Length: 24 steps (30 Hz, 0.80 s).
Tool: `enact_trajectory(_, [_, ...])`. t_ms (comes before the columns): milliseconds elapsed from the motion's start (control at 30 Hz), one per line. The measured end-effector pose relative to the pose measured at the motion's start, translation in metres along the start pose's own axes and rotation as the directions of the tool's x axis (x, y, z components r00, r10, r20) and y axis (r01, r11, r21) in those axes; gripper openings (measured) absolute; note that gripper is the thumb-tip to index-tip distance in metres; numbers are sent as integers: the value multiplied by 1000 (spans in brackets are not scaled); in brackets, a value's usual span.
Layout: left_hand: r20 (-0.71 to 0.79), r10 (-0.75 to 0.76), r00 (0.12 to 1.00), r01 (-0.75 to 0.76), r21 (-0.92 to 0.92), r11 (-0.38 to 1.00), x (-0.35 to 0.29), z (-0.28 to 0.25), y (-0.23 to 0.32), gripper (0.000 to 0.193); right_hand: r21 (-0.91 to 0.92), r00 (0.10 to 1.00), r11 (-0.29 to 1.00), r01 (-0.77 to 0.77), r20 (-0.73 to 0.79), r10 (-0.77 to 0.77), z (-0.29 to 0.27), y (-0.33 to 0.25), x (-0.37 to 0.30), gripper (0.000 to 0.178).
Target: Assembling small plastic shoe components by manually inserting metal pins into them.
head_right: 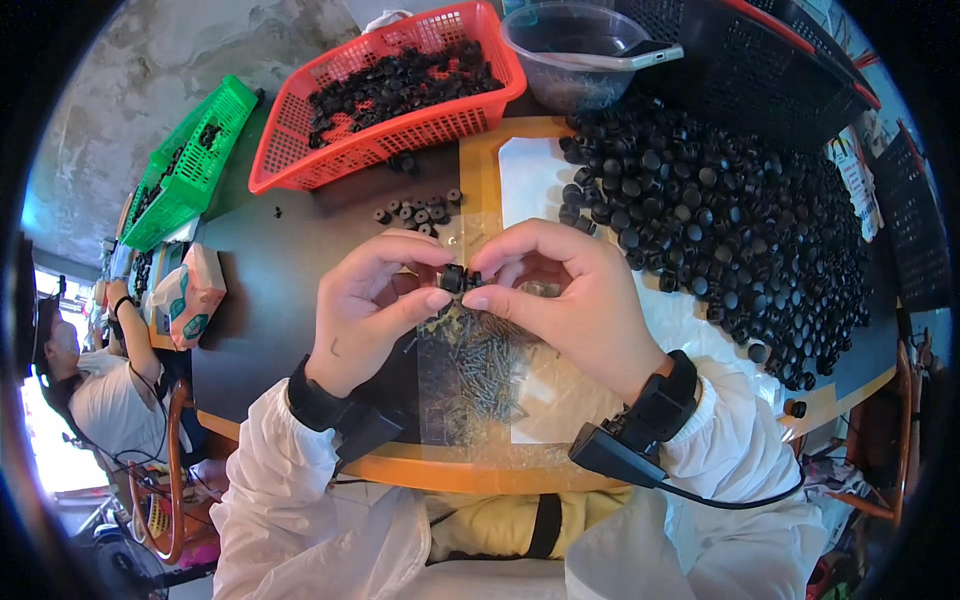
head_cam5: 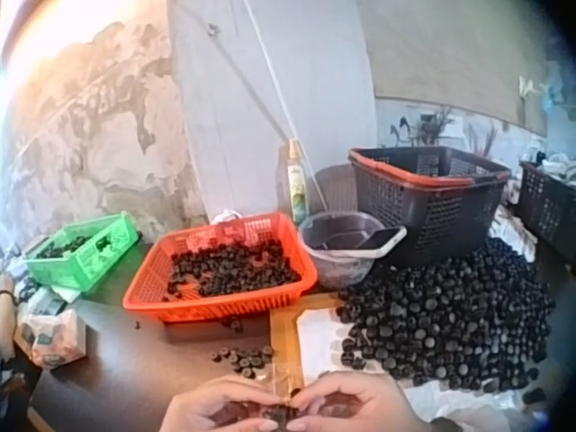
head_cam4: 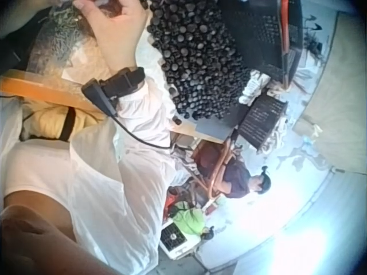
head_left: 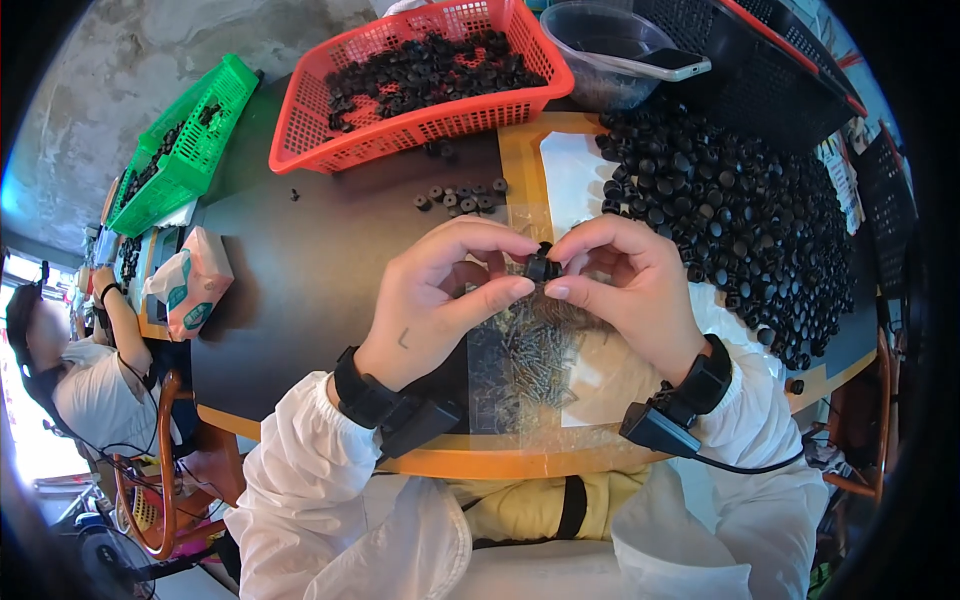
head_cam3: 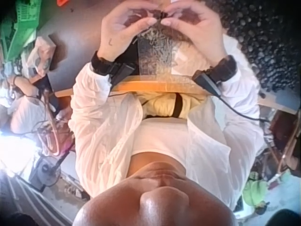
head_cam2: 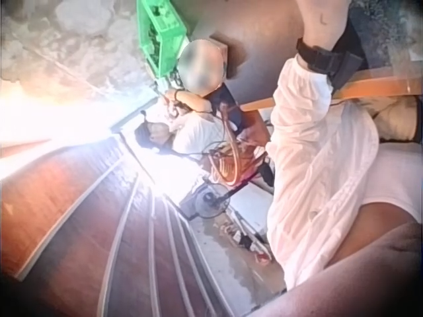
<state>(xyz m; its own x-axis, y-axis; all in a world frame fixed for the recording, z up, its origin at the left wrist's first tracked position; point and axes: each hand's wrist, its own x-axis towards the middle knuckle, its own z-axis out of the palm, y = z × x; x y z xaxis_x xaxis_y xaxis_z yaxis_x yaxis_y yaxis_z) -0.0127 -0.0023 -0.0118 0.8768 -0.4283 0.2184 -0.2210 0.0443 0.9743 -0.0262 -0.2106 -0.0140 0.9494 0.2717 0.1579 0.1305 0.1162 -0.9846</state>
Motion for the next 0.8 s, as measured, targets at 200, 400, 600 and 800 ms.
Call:
enact_trajectory(200, [-37, -113, 993, 112, -32, 993, 0, 2, 5, 27, -59, 999, 998, 23, -34, -25, 1, 0, 0, 22])
enact_trajectory(400, [-43, -134, 990, 132, -26, 991, -1, 2, 4, 26, -95, 998, 994, 53, -32, -56, 2, 1, 0, 22])
enact_trajectory(600, [-39, -139, 990, 139, 1, 990, -2, 1, 5, 25, -104, 998, 993, 49, -26, -52, 2, 1, -1, 22])
enact_trajectory(800, [-46, -109, 993, 108, -8, 994, -3, 2, 0, 23, -138, 995, 987, 84, -42, -90, 5, -1, 0, 22])
